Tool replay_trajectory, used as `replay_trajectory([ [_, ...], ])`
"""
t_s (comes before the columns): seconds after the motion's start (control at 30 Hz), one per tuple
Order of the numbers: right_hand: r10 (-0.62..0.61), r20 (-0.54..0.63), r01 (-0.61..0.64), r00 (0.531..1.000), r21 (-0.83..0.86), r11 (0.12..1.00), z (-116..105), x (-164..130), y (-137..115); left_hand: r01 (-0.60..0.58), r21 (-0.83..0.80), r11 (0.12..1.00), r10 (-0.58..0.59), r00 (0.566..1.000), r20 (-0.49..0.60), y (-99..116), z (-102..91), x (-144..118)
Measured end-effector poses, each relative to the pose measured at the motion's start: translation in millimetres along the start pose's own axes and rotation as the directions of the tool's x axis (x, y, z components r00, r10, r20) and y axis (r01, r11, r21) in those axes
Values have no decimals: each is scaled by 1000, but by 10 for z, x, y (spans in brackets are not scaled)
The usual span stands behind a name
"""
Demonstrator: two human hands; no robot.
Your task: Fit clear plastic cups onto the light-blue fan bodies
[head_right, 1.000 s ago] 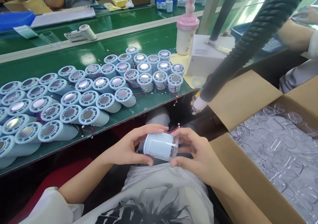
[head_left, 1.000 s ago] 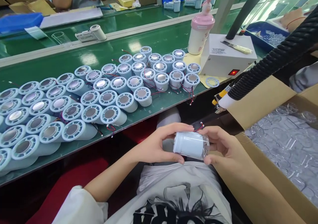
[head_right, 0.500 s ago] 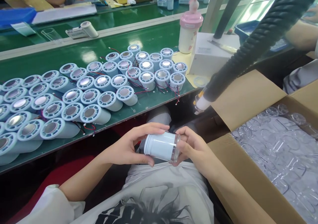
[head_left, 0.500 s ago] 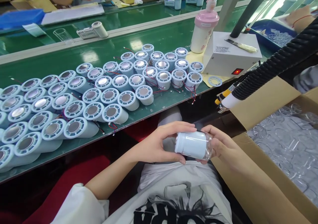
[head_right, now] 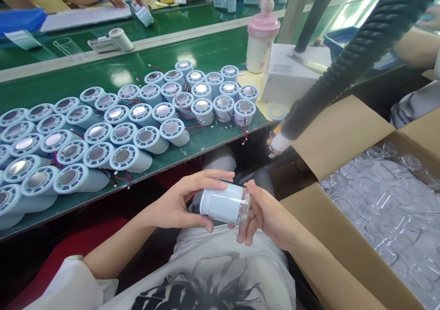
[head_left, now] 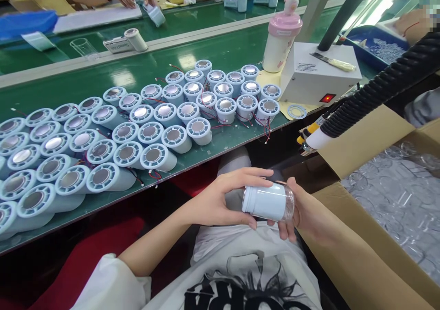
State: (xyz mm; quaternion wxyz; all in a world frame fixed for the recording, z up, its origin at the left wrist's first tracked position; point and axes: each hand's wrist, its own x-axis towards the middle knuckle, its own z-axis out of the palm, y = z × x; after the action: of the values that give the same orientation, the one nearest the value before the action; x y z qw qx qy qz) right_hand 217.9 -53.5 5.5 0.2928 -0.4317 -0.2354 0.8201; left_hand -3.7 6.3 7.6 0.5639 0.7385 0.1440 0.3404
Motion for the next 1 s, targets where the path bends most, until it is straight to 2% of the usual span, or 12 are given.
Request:
replay_trajectory([
  [0.23,79,60,-76,995,-42,996,-1,-28,16,107,8,994,-106,993,-49,21,65,-51],
  [0.3,12,37,-6,999,-148,989,2,-42,20,169,-17,985,-170,983,-69,59,81,-64],
  [0.37,-190,-64,159,980,-326,932,-11,-61,32,239,-44,970,-242,967,-80,105,91,-71],
  [0.43,-508,-104,377,855,-548,746,-41,-81,51,303,-74,950,-309,948,-82,148,98,-73],
  [0.5,-741,68,551,668,-715,431,-84,-98,70,344,-118,931,-354,932,-73,177,104,-71],
  [0.57,-780,328,650,533,-749,130,-126,-111,80,371,-153,916,-384,921,-63,186,104,-68],
  [0.63,-742,439,676,506,-737,24,-155,-122,78,388,-178,904,-401,915,-37,176,94,-64],
  [0.7,-720,352,660,598,-727,192,-164,-132,74,378,-180,908,-384,923,-1,156,69,-58],
  [0.77,-643,195,602,741,-619,505,-155,-138,72,319,-132,939,-318,948,26,139,33,-51],
  [0.83,-540,107,528,835,-436,729,-133,-139,69,256,-61,965,-253,966,46,127,2,-46],
  [0.9,-494,74,488,866,-332,807,-109,-138,61,258,-52,965,-255,965,60,120,-12,-47],
  [1.0,-524,55,501,850,-392,771,-89,-142,43,341,-161,926,-333,940,76,109,3,-65],
])
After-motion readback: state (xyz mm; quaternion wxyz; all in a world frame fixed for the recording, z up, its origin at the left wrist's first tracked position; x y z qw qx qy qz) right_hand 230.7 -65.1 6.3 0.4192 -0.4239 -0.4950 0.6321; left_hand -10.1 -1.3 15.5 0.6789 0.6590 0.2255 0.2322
